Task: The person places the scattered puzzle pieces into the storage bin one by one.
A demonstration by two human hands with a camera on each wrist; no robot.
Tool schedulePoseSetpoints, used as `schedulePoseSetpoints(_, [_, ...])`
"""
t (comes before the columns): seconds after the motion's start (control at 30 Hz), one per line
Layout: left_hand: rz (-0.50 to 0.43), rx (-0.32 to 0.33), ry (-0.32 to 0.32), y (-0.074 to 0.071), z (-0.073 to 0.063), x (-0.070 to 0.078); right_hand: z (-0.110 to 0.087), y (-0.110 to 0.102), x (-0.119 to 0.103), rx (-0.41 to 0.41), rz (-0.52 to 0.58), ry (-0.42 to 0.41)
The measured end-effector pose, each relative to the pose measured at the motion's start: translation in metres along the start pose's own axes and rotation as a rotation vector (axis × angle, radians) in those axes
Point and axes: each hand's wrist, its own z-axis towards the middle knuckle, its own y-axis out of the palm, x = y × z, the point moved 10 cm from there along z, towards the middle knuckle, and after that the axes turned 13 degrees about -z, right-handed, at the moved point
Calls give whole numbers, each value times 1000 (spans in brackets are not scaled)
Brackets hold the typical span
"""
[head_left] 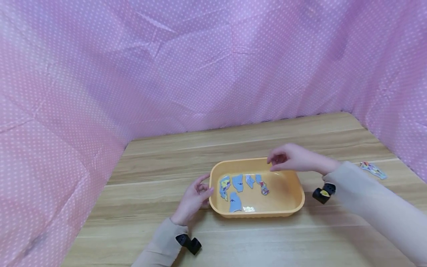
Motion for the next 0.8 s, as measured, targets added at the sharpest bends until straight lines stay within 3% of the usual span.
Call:
schedulePoseSetpoints(0.33, [-2,1,-6,0,0,0,-35,-10,35,58,-57,35])
schedulePoseSetpoints(0.6, [-19,2,-7,0,0,-1,-68,-18,72,102,-146,146])
schedulePoseSetpoints(0.8, [-35,4,-1,0,1,0,-94,-22,96,129,-200,175])
